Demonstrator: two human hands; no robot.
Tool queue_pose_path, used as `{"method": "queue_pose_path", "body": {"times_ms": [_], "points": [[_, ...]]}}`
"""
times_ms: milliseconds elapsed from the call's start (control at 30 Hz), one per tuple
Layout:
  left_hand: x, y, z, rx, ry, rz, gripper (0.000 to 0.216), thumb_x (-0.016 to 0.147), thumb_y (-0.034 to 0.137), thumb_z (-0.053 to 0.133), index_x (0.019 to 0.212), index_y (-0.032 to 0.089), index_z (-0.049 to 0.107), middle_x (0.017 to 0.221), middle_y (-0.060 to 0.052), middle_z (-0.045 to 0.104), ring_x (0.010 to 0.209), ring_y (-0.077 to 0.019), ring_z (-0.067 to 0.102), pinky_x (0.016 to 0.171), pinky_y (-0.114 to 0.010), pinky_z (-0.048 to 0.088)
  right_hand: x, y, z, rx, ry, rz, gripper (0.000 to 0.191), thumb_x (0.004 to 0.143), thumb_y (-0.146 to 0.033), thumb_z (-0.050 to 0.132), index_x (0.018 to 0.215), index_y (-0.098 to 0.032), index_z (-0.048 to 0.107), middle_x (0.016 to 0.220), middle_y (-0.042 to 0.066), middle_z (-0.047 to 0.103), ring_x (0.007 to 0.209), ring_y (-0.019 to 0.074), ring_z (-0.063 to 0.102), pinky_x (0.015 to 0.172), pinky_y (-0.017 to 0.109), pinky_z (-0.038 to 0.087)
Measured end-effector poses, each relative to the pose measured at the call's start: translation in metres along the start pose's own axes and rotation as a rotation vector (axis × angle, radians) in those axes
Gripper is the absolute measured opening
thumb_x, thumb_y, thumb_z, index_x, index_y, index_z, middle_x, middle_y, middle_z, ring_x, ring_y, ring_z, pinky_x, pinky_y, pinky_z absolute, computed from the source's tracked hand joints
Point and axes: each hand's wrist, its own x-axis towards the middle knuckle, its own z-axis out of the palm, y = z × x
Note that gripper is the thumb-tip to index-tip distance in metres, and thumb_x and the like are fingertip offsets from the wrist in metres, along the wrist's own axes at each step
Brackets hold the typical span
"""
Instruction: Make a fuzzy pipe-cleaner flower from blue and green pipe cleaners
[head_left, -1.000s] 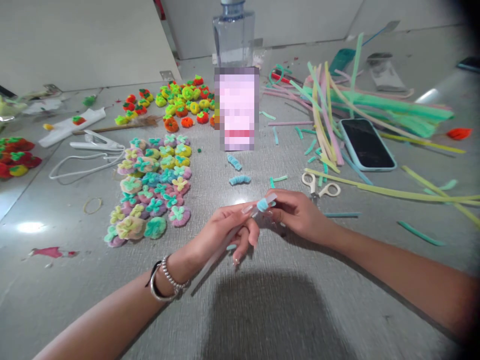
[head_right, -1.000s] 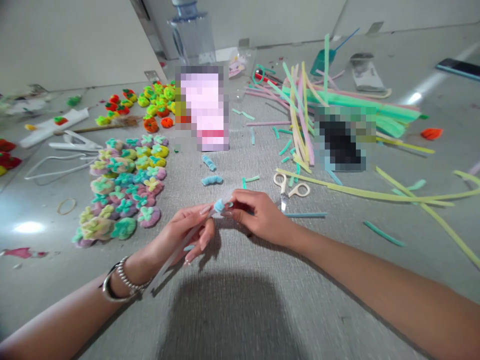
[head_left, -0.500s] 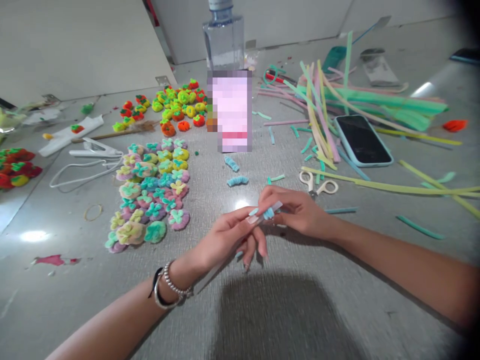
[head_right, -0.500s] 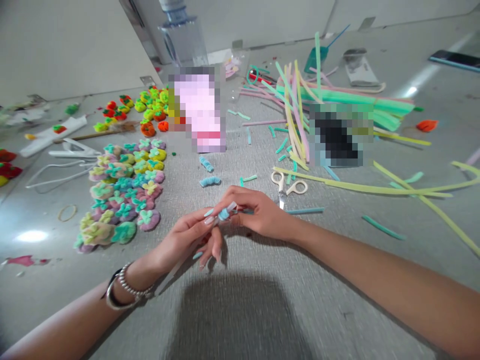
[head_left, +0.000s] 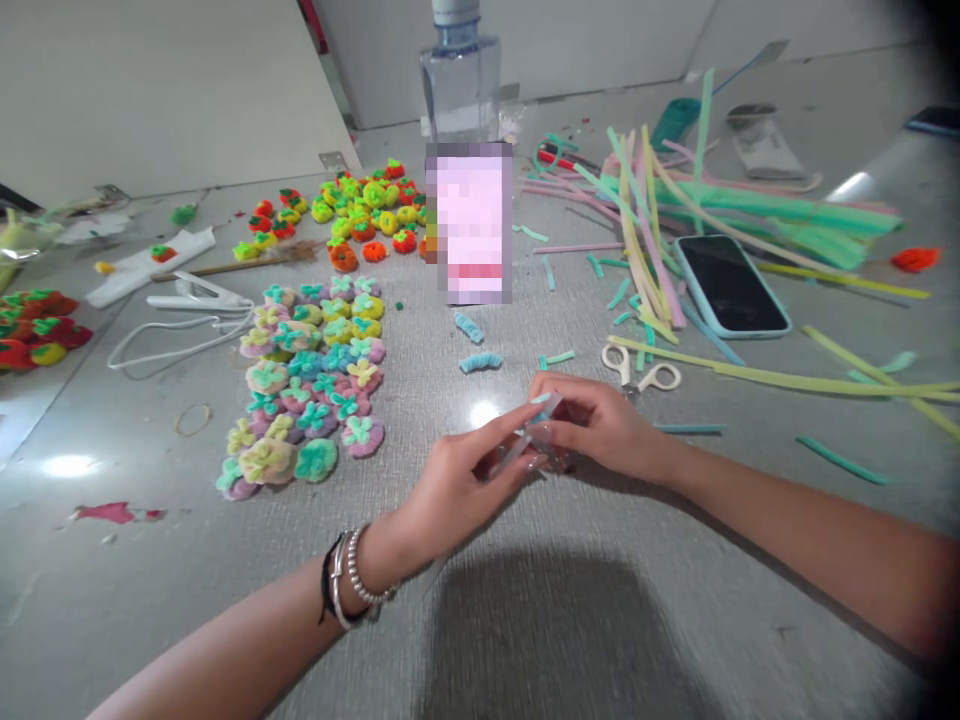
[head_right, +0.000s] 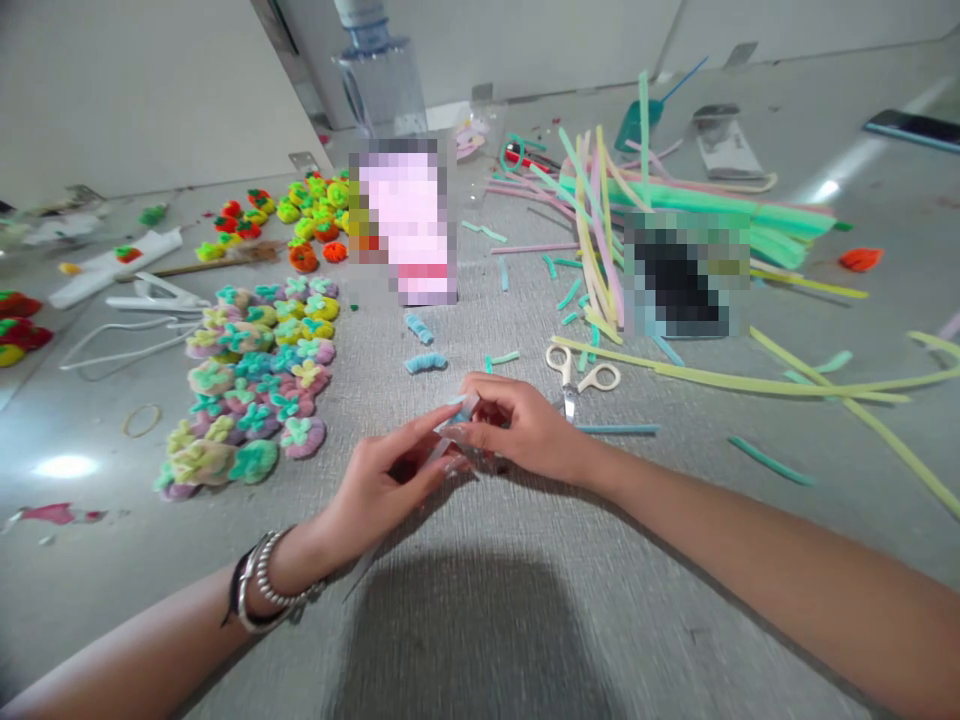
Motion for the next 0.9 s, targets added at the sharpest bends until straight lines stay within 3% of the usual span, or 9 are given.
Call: {"method": "queue_pose_path", "body": {"times_ms": [67, 233, 400, 500, 633, 733, 900], "points": [[0.000, 0.000, 0.000, 0.026, -0.014, -0.010, 0.047, 0.090, 0.033, 0.060, 0.136, 0.027, 0.052, 0.056, 0.007, 0.049, 0.049, -0.0074, 0.038, 0.050, -0.018, 0.033, 0.000, 0.001, 0.000, -0.029, 0.028, 0.014, 0.020, 0.086, -0.035, 0.065, 0.078, -0.019, 0.056, 0.074, -0.004, 0.046, 0.056, 0.0071, 0.049, 0.049, 0.021, 0.038], [0.001, -0.001, 0.000, -0.051, 0.005, -0.055, 0.042, 0.096, 0.029, 0.050, 0.138, 0.027, 0.050, 0.076, 0.001, 0.068, 0.057, -0.0087, 0.051, 0.059, -0.019, 0.043, 0.003, 0.001, -0.002, -0.115, 0.050, -0.001, 0.021, 0.087, -0.038, 0.064, 0.080, -0.018, 0.060, 0.077, -0.003, 0.048, 0.061, 0.0088, 0.046, 0.052, 0.023, 0.036], [0.003, -0.001, -0.001, -0.131, 0.049, -0.042, 0.040, 0.096, 0.029, 0.048, 0.136, 0.026, 0.053, 0.073, 0.001, 0.066, 0.066, -0.0109, 0.058, 0.069, -0.022, 0.048, 0.005, -0.002, -0.002, -0.189, 0.056, -0.027, 0.019, 0.085, -0.036, 0.066, 0.081, -0.019, 0.059, 0.076, -0.004, 0.045, 0.061, 0.0088, 0.042, 0.054, 0.023, 0.034], [0.003, 0.000, -0.002, -0.198, 0.039, -0.090, 0.039, 0.098, 0.030, 0.046, 0.136, 0.026, 0.052, 0.068, 0.002, 0.062, 0.061, -0.0088, 0.055, 0.063, -0.019, 0.047, 0.005, -0.001, -0.001, -0.223, 0.068, -0.028, 0.018, 0.087, -0.036, 0.064, 0.081, -0.020, 0.060, 0.075, -0.004, 0.045, 0.062, 0.0094, 0.043, 0.055, 0.023, 0.034], [0.002, 0.002, -0.004, -0.394, -0.094, -0.212, 0.043, 0.098, 0.036, 0.042, 0.140, 0.024, 0.048, 0.066, 0.003, 0.059, 0.039, -0.0040, 0.039, 0.039, -0.016, 0.035, 0.004, 0.000, -0.002, -0.201, 0.060, 0.008, 0.019, 0.086, -0.039, 0.065, 0.087, -0.020, 0.062, 0.081, -0.001, 0.052, 0.068, 0.0116, 0.047, 0.059, 0.025, 0.038], [0.003, 0.003, -0.007, -0.529, -0.201, -0.259, 0.046, 0.098, 0.039, 0.041, 0.139, 0.019, 0.047, 0.066, 0.002, 0.059, 0.037, -0.0043, 0.041, 0.039, -0.017, 0.037, 0.003, -0.001, -0.002, -0.159, 0.039, 0.044, 0.024, 0.083, -0.038, 0.068, 0.100, -0.023, 0.061, 0.089, 0.000, 0.057, 0.073, 0.0131, 0.052, 0.062, 0.025, 0.042], [0.004, 0.003, -0.010, -0.578, -0.316, -0.272, 0.041, 0.099, 0.040, 0.039, 0.124, 0.012, 0.055, 0.063, -0.002, 0.063, 0.041, -0.0069, 0.045, 0.043, -0.019, 0.038, 0.003, -0.004, -0.003, -0.148, -0.027, -0.126, 0.016, 0.082, -0.028, 0.070, 0.098, -0.026, 0.070, 0.090, 0.000, 0.057, 0.083, 0.0142, 0.054, 0.069, 0.028, 0.043]]}}
